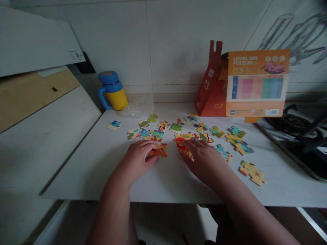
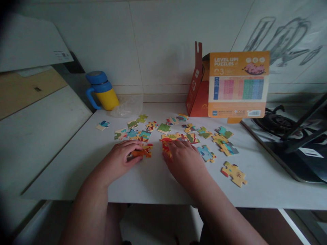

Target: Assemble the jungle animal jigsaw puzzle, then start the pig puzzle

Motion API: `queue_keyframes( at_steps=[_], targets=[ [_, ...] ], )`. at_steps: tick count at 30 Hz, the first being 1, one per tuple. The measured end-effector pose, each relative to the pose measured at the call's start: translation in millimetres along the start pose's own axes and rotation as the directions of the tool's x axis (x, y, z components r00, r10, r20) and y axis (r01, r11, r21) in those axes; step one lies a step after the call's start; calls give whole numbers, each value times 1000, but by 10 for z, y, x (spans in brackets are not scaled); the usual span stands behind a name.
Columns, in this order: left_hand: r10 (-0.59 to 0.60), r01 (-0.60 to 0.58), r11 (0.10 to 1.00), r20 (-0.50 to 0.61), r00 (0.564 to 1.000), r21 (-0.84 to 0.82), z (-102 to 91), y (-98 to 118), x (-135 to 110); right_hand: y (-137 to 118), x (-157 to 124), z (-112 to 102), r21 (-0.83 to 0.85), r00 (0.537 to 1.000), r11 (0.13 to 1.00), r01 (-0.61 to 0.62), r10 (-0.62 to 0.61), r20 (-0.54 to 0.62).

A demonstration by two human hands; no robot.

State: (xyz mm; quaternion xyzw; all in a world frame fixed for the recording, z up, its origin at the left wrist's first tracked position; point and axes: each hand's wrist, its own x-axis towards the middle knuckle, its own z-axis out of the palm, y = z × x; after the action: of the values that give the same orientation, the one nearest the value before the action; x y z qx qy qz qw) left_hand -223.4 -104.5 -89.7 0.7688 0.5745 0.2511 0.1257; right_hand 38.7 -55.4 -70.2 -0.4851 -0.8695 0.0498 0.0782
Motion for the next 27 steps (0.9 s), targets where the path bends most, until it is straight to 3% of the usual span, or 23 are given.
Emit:
queue_keyframes(
  at_steps=[3, 6, 10, 14, 17, 21, 27],
  targets=[
    [2, -2, 1000, 8, 1000, 8, 6, -19, 12, -78, 316, -214, -22, 998, 998, 64, -64, -1],
    [-7, 7, 1000, 4, 1000, 1, 12, -13, 12, -158, 820, -240, -9, 992, 992, 124, -124, -23],
    [-15, 15, 1000, 5, 1000, 1, 11, -16, -5, -258, 1496, -12, -21, 995, 995, 97, -97, -16],
    [-16, 16, 1000, 16, 1000, -3, -3, -29, -10, -345, 1921, 268, -19, 999, 999, 38, -37, 15],
    [-20, 21, 1000, 25, 999, -8, -12, -31, -7, -362, 2110, 390, 2, 999, 1000, 27, -27, 19],
    [-18, 18, 1000, 29, 999, -8, -3, -35, -19, -303, 2254, 402, 47, 999, 998, 30, -31, 11],
    [-3, 3, 1000, -22, 1000, -2, 30, -46, -61, -71, 2086, 212, 129, 997, 989, 78, -73, -39]
  ],
)
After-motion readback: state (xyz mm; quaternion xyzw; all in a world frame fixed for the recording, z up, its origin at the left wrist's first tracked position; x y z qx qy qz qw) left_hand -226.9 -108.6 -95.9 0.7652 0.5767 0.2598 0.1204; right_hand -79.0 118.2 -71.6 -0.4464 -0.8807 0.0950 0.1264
